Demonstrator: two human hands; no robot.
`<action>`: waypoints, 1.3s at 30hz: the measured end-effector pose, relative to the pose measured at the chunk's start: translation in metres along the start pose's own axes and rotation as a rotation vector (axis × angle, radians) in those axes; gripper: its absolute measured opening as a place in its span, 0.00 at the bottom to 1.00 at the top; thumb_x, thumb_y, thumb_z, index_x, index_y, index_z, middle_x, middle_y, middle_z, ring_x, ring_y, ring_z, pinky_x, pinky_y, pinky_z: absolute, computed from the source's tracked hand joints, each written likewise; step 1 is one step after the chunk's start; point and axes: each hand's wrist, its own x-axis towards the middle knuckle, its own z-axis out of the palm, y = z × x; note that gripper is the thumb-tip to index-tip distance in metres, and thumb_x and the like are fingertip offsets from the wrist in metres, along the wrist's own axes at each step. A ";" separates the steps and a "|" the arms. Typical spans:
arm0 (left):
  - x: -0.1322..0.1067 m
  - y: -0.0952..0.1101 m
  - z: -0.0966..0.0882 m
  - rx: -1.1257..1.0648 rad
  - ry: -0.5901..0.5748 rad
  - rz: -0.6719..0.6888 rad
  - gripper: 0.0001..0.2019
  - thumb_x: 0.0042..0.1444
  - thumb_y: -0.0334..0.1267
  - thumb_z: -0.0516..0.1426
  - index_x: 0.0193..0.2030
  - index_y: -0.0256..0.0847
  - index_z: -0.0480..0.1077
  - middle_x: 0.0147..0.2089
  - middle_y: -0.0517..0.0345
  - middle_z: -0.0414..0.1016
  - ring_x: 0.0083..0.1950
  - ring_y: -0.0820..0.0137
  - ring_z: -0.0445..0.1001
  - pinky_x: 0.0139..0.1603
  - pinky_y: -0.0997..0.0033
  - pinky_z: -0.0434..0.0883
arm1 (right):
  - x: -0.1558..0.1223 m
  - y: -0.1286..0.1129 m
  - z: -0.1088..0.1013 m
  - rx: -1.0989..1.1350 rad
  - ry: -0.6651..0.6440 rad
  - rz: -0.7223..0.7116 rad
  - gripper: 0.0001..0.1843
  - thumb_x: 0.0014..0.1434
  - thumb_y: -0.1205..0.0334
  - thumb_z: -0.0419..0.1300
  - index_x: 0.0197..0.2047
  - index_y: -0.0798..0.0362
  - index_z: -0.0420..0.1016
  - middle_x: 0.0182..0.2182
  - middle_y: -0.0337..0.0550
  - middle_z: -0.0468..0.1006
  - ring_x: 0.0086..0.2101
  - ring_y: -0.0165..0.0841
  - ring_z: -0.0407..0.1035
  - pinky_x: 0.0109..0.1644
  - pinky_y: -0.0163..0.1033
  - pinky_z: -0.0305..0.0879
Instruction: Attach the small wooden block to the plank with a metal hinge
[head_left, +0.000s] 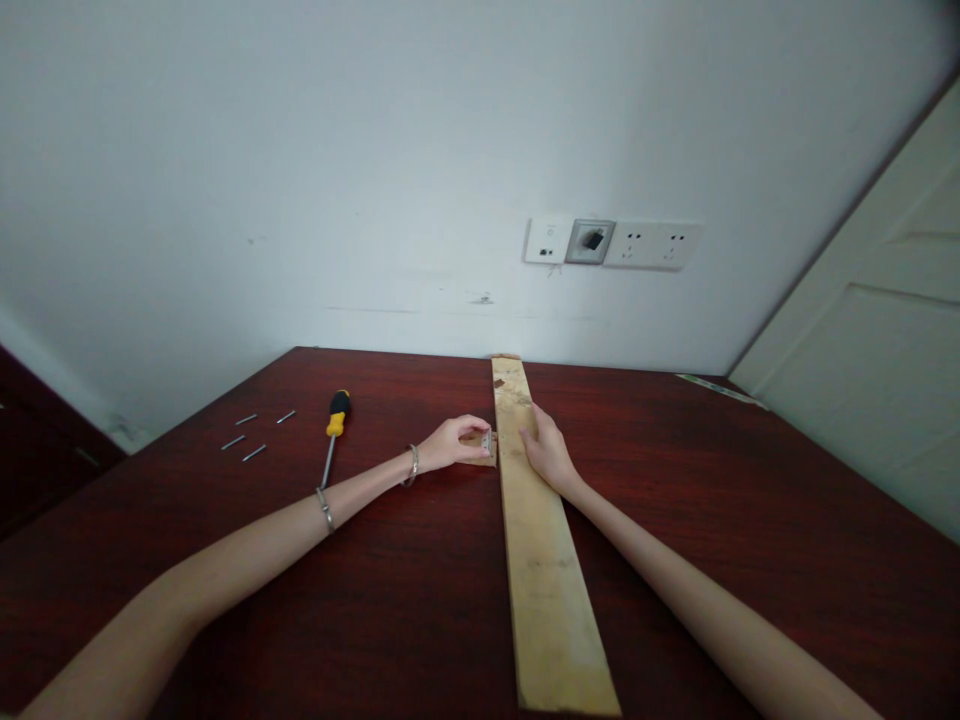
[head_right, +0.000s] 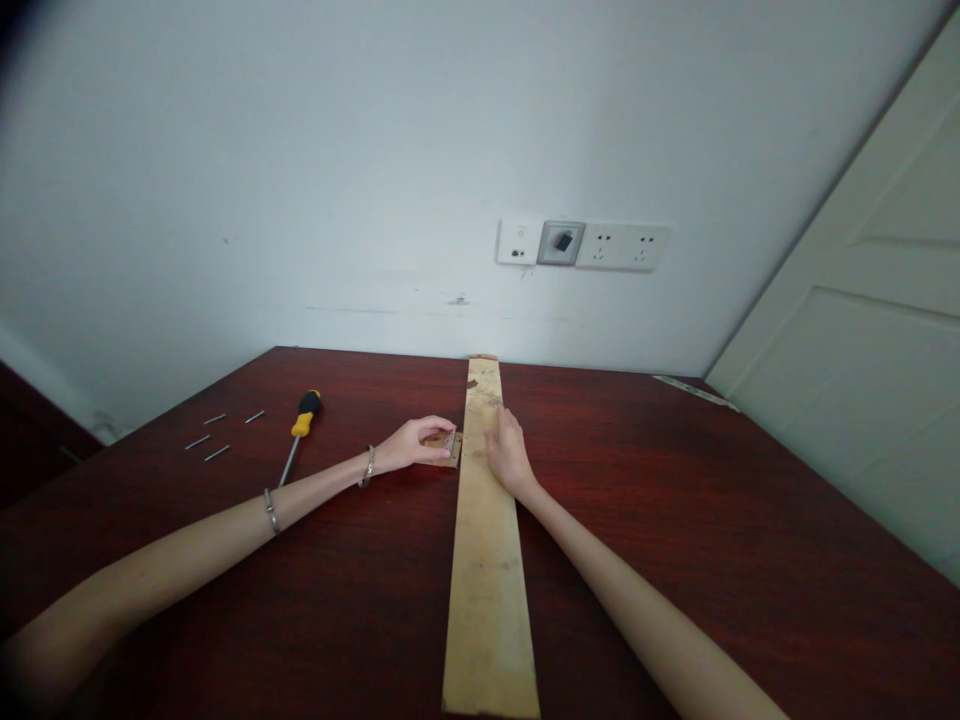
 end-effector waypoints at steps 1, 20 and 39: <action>0.000 0.000 0.000 -0.004 0.005 -0.002 0.23 0.44 0.38 0.66 0.47 0.34 0.70 0.48 0.49 0.73 0.51 0.64 0.71 0.58 0.60 0.63 | 0.000 0.000 0.000 -0.005 0.000 0.003 0.27 0.56 0.61 0.50 0.60 0.57 0.61 0.57 0.55 0.67 0.57 0.45 0.61 0.61 0.53 0.55; -0.001 -0.001 -0.006 -0.111 -0.050 -0.053 0.22 0.39 0.37 0.69 0.42 0.34 0.72 0.45 0.50 0.75 0.48 0.65 0.72 0.56 0.60 0.64 | -0.007 -0.008 0.007 -0.009 0.035 -0.014 0.26 0.56 0.66 0.48 0.59 0.58 0.62 0.54 0.56 0.69 0.55 0.43 0.62 0.61 0.52 0.56; 0.017 0.080 -0.036 0.380 -0.063 0.355 0.19 0.46 0.39 0.65 0.46 0.38 0.72 0.44 0.53 0.69 0.47 0.66 0.69 0.50 0.64 0.67 | 0.011 -0.081 -0.042 1.051 -0.598 0.404 0.30 0.42 0.71 0.59 0.52 0.54 0.68 0.54 0.53 0.72 0.47 0.38 0.73 0.56 0.50 0.64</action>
